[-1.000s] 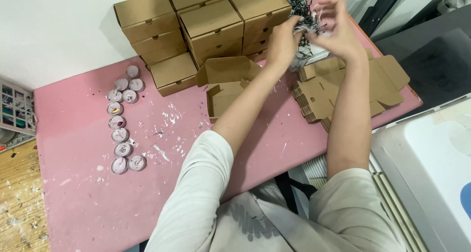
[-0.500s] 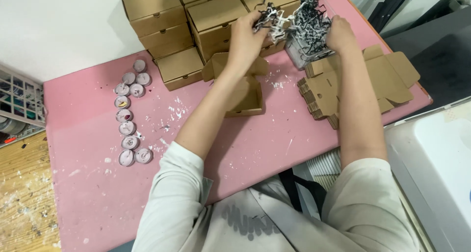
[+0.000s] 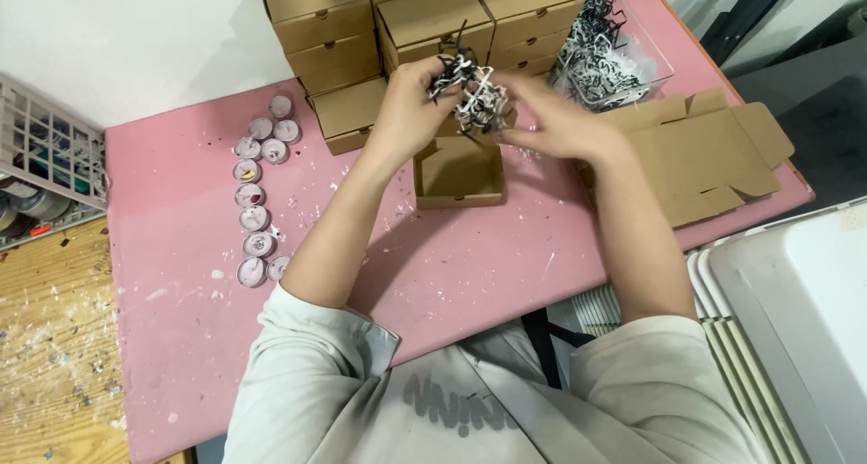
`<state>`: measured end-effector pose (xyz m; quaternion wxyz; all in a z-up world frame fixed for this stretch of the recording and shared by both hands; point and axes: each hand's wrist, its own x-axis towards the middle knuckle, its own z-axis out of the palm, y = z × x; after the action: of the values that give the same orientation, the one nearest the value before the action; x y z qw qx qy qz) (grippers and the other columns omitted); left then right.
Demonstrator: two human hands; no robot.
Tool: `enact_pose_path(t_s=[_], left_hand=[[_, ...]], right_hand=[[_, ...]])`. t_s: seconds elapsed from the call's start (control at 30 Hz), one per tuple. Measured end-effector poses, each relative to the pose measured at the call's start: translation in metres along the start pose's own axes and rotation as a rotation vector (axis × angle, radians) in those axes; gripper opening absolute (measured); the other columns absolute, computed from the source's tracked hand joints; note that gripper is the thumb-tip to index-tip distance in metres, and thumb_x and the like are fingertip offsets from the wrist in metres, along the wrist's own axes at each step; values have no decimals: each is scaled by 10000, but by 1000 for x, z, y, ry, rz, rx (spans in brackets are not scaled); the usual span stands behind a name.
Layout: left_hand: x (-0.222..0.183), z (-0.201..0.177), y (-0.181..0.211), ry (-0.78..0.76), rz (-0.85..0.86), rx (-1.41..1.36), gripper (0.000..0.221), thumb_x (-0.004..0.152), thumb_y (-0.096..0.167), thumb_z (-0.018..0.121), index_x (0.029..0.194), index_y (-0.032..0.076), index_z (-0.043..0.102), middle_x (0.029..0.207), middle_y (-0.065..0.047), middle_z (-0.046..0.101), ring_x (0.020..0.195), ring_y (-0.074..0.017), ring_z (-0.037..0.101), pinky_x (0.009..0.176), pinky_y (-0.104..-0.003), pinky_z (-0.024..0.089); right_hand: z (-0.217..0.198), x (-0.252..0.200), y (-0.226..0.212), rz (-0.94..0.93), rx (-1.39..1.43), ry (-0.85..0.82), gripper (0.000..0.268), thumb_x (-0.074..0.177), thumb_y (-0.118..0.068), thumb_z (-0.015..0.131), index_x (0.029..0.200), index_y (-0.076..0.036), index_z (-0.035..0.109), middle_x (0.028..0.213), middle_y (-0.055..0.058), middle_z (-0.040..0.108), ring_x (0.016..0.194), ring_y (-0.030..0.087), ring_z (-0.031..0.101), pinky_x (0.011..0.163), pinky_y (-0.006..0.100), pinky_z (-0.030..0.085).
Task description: Packing small items with decorative paper into small cardboard boxes.
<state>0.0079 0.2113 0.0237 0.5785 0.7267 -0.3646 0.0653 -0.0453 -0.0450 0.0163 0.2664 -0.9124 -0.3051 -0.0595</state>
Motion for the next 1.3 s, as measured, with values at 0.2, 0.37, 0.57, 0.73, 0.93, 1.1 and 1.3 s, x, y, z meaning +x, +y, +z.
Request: enact_pose_path(t_s=[0.2, 0.37, 0.57, 0.73, 0.93, 1.1, 1.3], left_hand=[[-24, -23, 25, -27, -285, -102, 166, 948, 6, 656, 1100, 22, 722, 849, -17, 742, 729, -64, 667, 646, -272, 555], [-42, -12, 7, -111, -285, -59, 188, 939, -15, 637, 1100, 8, 731, 802, -49, 713, 702, -104, 623, 650, -288, 523], [-52, 20, -33, -250, -265, -72, 331, 886, 69, 688, 1215, 47, 664, 973, -52, 744, 837, -115, 704, 743, -297, 586], [-58, 14, -31, -278, -85, -106, 596, 821, 122, 860, 1301, 9, 525, 1207, -128, 662, 1119, -213, 630, 969, -404, 505], [-60, 15, -30, -460, -354, 182, 616, 795, 158, 826, 1350, 87, 567, 1139, -147, 744, 1078, -269, 711, 967, -403, 536], [-63, 16, -46, -395, -343, 172, 483, 814, 187, 821, 1252, 62, 662, 1167, -154, 777, 1078, -290, 756, 951, -417, 576], [-61, 7, -49, -438, -266, 224, 554, 791, 221, 873, 1270, 62, 645, 1151, -145, 753, 1070, -267, 716, 950, -416, 551]], right_hand=[[21, 4, 4, 365, 37, -15, 360, 985, -172, 620, 1331, -84, 568, 1186, 143, 695, 1076, 254, 691, 932, 368, 550], [10, -3, -34, 159, 89, 186, 358, 965, -66, 637, 1318, -78, 575, 1211, 111, 644, 1142, 228, 633, 981, 354, 536], [17, 4, -77, -7, 491, 155, 617, 801, -31, 707, 1394, -59, 538, 1389, 88, 578, 1252, 203, 575, 1044, 350, 505], [40, -14, -19, 92, 414, 184, 380, 884, 20, 687, 1256, -57, 711, 1286, 94, 724, 1084, 187, 703, 929, 328, 581], [42, -13, -30, 354, 400, 126, 295, 897, 7, 708, 1188, -43, 721, 1031, 99, 768, 866, 147, 701, 750, 285, 575], [50, -6, -27, 185, 285, 85, 320, 850, 10, 712, 1163, -56, 718, 1037, 101, 726, 896, 176, 719, 756, 306, 587], [43, -2, -39, 113, 94, 28, 286, 835, -32, 756, 1119, -46, 728, 1052, 127, 737, 955, 284, 706, 787, 368, 571]])
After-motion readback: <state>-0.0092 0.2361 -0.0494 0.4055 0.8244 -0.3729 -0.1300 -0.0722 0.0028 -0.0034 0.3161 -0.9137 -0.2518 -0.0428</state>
